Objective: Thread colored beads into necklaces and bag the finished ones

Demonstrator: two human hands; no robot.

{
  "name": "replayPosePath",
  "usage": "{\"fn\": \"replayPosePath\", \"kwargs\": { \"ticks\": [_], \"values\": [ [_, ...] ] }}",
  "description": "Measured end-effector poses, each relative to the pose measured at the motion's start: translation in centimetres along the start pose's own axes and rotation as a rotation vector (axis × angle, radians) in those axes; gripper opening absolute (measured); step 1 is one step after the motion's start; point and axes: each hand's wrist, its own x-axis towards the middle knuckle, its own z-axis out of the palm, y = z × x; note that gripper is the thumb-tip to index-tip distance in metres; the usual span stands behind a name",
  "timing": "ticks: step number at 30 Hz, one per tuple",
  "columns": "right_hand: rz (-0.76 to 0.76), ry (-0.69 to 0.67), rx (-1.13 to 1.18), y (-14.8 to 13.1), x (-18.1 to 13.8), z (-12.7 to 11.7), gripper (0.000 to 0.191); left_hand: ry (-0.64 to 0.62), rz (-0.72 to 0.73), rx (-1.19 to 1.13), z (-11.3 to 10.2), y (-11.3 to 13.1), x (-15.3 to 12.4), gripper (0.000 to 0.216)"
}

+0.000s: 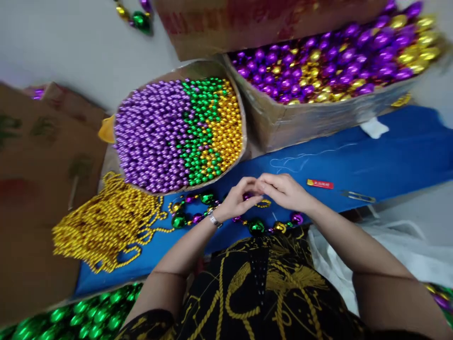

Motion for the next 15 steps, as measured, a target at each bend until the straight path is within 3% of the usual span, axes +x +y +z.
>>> {"fn": "replayPosePath", "kwargs": {
  "ticks": [6,10,13,15],
  "values": [
    [0.101,0.258,0.417,0.9,0.3,-1.2,0.045,-0.064,-0.045,-0.064,0.1,-0.5,0.2,0.045],
    [0.252,0.411,0.574,4.6,-1.3,-1.7,0.049,-0.137,-0.028,0.062,-0.1,0.3,0.7,0.022],
    [0.350,0.501,0.291,8.2,-6.3,-4.0,0.045,-0.101,-0.046,0.150,-0.2,0.4,1.0,0.015],
    [0.376,0.551,-0.196,10.5,-11.2,-6.3,0.036,-0.061,-0.049,0.156,-0.2,0.1,1.2,0.020]
  ]
}}
